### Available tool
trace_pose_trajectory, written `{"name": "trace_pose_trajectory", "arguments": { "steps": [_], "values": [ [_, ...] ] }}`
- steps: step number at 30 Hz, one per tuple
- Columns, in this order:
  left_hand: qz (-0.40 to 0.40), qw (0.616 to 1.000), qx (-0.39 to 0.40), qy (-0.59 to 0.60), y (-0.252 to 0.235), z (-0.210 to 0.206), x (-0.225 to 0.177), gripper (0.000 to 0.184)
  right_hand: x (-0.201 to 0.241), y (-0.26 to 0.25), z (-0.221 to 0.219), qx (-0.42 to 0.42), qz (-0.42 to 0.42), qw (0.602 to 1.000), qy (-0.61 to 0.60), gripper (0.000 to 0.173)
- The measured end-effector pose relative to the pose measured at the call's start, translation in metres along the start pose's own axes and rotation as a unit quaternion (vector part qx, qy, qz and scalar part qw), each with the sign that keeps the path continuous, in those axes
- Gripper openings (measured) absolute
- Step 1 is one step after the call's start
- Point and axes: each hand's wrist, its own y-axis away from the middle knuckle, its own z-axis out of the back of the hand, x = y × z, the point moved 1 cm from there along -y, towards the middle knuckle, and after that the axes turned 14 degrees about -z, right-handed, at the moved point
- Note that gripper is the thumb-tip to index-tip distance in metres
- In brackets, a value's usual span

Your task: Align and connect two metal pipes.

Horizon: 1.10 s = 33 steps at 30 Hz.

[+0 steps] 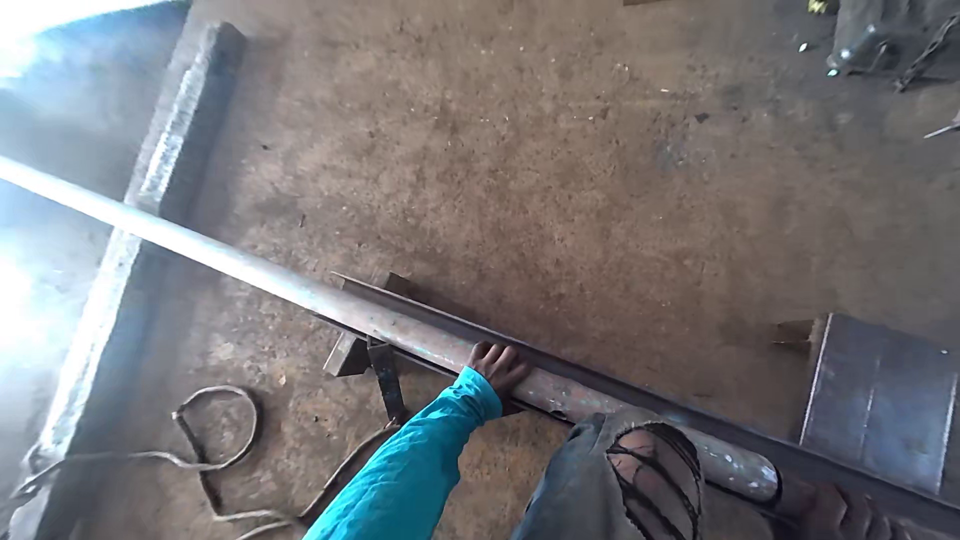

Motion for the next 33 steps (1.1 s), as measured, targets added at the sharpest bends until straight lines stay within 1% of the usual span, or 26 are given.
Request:
{"name": "trace_pose_trajectory", "arguments": {
  "steps": [1, 2, 3, 5, 6, 8, 11, 13, 15, 18, 21, 22, 24, 25, 26, 27, 29, 30, 32, 33],
  "values": [
    [-0.005, 1.000, -0.006, -0.005, 0.000, -0.002, 0.000, 0.077, 0.003, -0.001, 0.003, 0.006, -0.009, 1.000, 0.008, 0.081],
    [-0.012, 1.000, -0.021, -0.004, 0.000, -0.003, 0.001, 0.078, 0.012, -0.003, 0.015, 0.024, -0.021, 0.999, 0.010, 0.080],
    [-0.020, 0.999, -0.045, -0.010, 0.001, -0.004, 0.001, 0.077, 0.018, -0.003, 0.022, 0.031, -0.029, 0.999, 0.026, 0.081],
    [-0.033, 0.996, -0.081, -0.017, 0.004, -0.007, 0.003, 0.071, 0.024, -0.006, 0.028, 0.041, -0.024, 0.999, 0.025, 0.081],
    [-0.039, 0.995, -0.088, -0.015, 0.002, -0.008, 0.005, 0.069, 0.025, -0.011, 0.030, 0.061, -0.025, 0.998, 0.013, 0.082],
    [-0.047, 0.995, -0.083, -0.021, 0.003, -0.011, 0.006, 0.075, 0.025, -0.012, 0.036, 0.091, -0.033, 0.995, 0.008, 0.083],
    [-0.057, 0.992, -0.108, -0.032, 0.003, -0.015, 0.009, 0.078, 0.029, -0.012, 0.036, 0.068, -0.034, 0.997, -0.001, 0.080],
    [-0.053, 0.994, -0.097, -0.024, 0.005, -0.013, 0.006, 0.070, 0.028, -0.008, 0.034, 0.066, -0.042, 0.997, 0.006, 0.079],
    [-0.039, 0.994, -0.103, -0.021, 0.005, -0.011, 0.002, 0.060, 0.027, -0.007, 0.035, 0.061, -0.043, 0.997, 0.006, 0.081],
    [-0.012, 0.995, -0.090, -0.034, 0.002, -0.009, -0.001, 0.066, 0.024, -0.012, 0.034, 0.048, -0.014, 0.999, 0.008, 0.077],
    [0.002, 0.999, -0.052, -0.011, 0.001, -0.005, -0.004, 0.058, 0.016, -0.018, 0.039, 0.047, 0.062, 0.997, 0.013, 0.074],
    [0.006, 0.999, -0.033, -0.011, 0.001, -0.003, -0.003, 0.058, 0.015, -0.021, 0.040, 0.046, 0.084, 0.995, 0.016, 0.075],
    [0.001, 0.999, -0.037, -0.023, 0.001, -0.006, -0.002, 0.065, 0.013, -0.025, 0.039, 0.035, 0.111, 0.993, -0.002, 0.077],
    [-0.009, 0.997, -0.073, -0.030, 0.001, -0.008, -0.002, 0.065, 0.014, -0.026, 0.038, 0.034, 0.110, 0.993, -0.019, 0.076],
    [-0.013, 0.995, -0.090, -0.041, 0.002, -0.010, -0.002, 0.069, 0.016, -0.026, 0.038, 0.041, 0.101, 0.994, -0.028, 0.074],
    [-0.009, 0.995, -0.087, -0.042, 0.002, -0.010, -0.003, 0.071, 0.019, -0.025, 0.038, 0.053, 0.086, 0.995, -0.028, 0.071],
    [0.021, 1.000, -0.010, -0.009, 0.002, -0.007, -0.007, 0.072, 0.024, -0.024, 0.044, 0.118, 0.049, 0.992, -0.009, 0.069],
    [0.022, 1.000, -0.016, -0.004, 0.002, -0.008, -0.009, 0.074, 0.023, -0.024, 0.044, 0.115, 0.046, 0.992, -0.010, 0.068],
    [0.004, 0.998, -0.066, -0.023, 0.003, -0.010, -0.007, 0.077, 0.022, -0.023, 0.038, 0.066, 0.060, 0.996, -0.020, 0.066],
    [0.003, 0.997, -0.074, -0.025, 0.006, -0.009, -0.009, 0.077, 0.022, -0.022, 0.039, 0.066, 0.062, 0.996, -0.020, 0.066]
  ]
}}
